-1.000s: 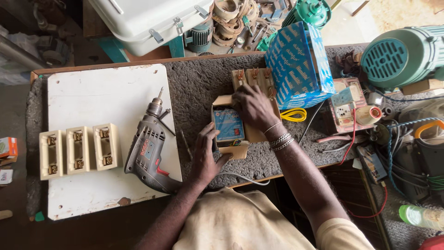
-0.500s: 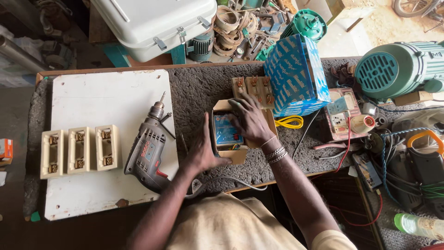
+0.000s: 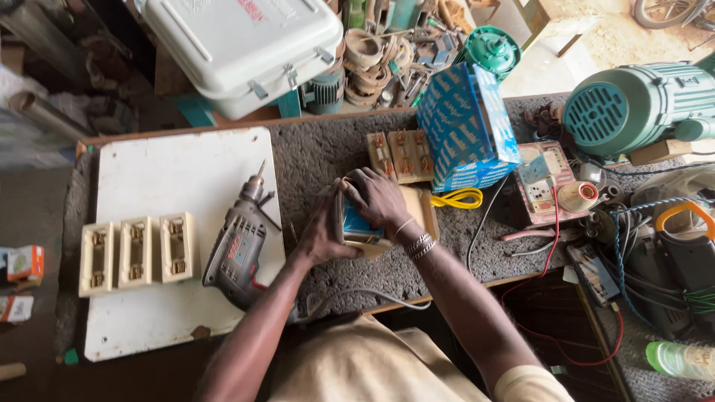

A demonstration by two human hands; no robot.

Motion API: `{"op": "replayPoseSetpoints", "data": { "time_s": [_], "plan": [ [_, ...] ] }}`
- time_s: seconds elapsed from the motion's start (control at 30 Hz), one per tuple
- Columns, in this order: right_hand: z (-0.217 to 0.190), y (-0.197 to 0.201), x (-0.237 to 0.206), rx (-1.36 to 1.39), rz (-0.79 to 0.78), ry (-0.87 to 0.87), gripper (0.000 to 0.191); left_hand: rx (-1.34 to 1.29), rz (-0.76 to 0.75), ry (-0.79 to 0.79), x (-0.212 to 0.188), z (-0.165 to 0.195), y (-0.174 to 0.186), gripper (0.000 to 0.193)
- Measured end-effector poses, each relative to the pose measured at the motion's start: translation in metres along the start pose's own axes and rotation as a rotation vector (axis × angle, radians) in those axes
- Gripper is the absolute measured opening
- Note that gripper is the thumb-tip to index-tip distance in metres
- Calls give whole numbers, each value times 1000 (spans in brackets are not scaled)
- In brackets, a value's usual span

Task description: The person unpacks a blue electrical control device from a cardboard box on the workbench, arranges its wires, and sets it beside a power drill. They then handle beige switch socket housings on a white board, use the power drill on the board, and work on the sockets with a screwdriver.

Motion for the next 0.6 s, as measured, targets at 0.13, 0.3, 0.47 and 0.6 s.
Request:
{"op": "replayPoseSetpoints", "data": {
  "time_s": [0.13, 0.3, 0.47, 0.6],
  "plan": [
    [9, -8, -2, 961, 46, -223, 59, 36, -203, 84, 25, 8, 25, 139],
    [-1, -23, 3, 2279, -9, -369, 69, 301, -264, 50, 62, 38, 39, 119],
    [-5, -20, -2, 2548, -125, -34, 78, 194, -199, 32, 65, 62, 13, 125],
    [-2, -26, -11, 2590, -2, -3, 81, 222, -267, 42, 67, 53, 8, 139]
  ]
}}
Point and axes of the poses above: each hand's wrist, its own x-axis towards the middle knuckle, its own y-axis out of the back of the hand, z = x × y, the point moved 3 cm from there along x, towards the middle knuckle, and after that the axes turned 3 degrees about x, right-handed, at the moved point
